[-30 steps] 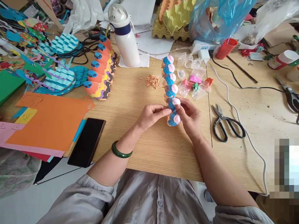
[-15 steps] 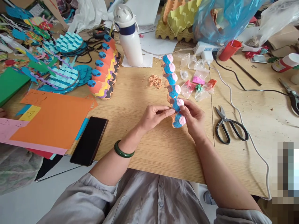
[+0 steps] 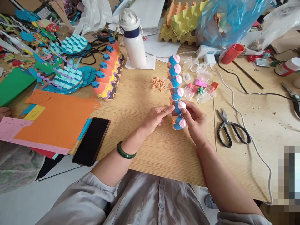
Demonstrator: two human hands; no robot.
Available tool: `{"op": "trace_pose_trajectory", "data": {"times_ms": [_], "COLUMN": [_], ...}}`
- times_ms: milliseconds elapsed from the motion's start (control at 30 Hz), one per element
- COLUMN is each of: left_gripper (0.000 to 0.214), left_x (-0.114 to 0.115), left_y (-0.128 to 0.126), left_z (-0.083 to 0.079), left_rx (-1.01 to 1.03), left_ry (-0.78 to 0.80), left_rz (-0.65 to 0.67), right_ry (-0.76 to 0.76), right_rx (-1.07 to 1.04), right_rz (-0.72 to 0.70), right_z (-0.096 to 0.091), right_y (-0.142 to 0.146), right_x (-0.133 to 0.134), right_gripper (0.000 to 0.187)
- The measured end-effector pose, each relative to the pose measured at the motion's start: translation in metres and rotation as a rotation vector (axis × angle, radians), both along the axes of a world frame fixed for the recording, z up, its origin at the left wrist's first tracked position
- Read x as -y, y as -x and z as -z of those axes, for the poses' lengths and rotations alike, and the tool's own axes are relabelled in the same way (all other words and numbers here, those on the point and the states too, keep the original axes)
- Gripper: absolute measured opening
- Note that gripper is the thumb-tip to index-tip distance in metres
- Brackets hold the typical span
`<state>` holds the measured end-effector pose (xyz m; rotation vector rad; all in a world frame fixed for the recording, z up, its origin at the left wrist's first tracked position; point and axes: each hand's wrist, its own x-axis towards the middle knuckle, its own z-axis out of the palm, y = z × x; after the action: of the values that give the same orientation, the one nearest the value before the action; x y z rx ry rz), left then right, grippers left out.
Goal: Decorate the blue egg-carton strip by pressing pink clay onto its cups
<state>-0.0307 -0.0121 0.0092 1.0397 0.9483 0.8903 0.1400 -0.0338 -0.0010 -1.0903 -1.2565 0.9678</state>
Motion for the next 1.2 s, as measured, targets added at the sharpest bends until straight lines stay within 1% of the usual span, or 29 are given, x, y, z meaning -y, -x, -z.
{"op": "trace_pose_trajectory", "data": {"times_ms": [100, 167, 300, 333, 467, 533, 633, 733, 833, 933, 1033, 1133, 1200], "left_gripper": [0.048, 0.045, 0.039, 0.038, 0.037, 0.038, 0.042, 0.041, 0.04, 0.036, 0.035, 0.035, 0.035], "left_x": [0.002, 0.003, 0.005, 0.006, 0.007, 0.008, 0.008, 0.008, 0.008, 0.006, 0.003, 0.001, 0.001], "left_y": [-0.002, -0.004, -0.005, -0.004, -0.003, -0.002, -0.002, -0.002, -0.003, -0.002, 0.001, 0.004, 0.004], "left_z": [-0.002, -0.005, -0.006, -0.005, -0.002, -0.001, 0.0, 0.0, 0.001, 0.003, 0.006, 0.007, 0.006], "left_rx": [-0.009, -0.001, 0.022, 0.017, -0.03, -0.036, 0.008, 0.032, 0.008, -0.037, -0.123, -0.231, -0.292], "left_ry": [0.01, -0.045, -0.141, -0.151, -0.182, -0.175, -0.102, -0.043, -0.036, -0.107, -0.217, -0.339, -0.413], "left_rz": [-0.022, -0.051, -0.083, -0.089, -0.088, -0.052, 0.026, 0.015, 0.012, 0.049, 0.036, 0.017, -0.004], "right_ry": [0.008, 0.028, 0.109, 0.141, 0.257, 0.263, 0.248, 0.204, 0.167, 0.139, 0.142, 0.164, 0.154], "right_rx": [0.005, -0.015, -0.129, -0.155, -0.204, -0.193, -0.165, -0.139, -0.109, -0.087, -0.066, -0.016, 0.01], "right_rz": [-0.004, -0.005, 0.01, -0.012, -0.181, -0.204, -0.181, -0.142, -0.108, -0.091, -0.084, -0.095, -0.099], "right_z": [-0.001, 0.0, 0.005, 0.005, 0.002, -0.002, -0.006, -0.005, -0.004, -0.005, -0.005, -0.005, -0.004], "right_y": [0.001, 0.001, -0.002, -0.002, -0.004, -0.003, -0.004, -0.004, -0.002, 0.0, 0.002, 0.002, 0.002], "right_x": [0.001, 0.001, -0.002, -0.003, -0.003, -0.002, -0.001, -0.001, -0.001, 0.001, 0.003, 0.003, 0.003], "right_gripper": [0.035, 0.039, 0.046, 0.047, 0.057, 0.056, 0.056, 0.054, 0.052, 0.058, 0.068, 0.066, 0.064]}}
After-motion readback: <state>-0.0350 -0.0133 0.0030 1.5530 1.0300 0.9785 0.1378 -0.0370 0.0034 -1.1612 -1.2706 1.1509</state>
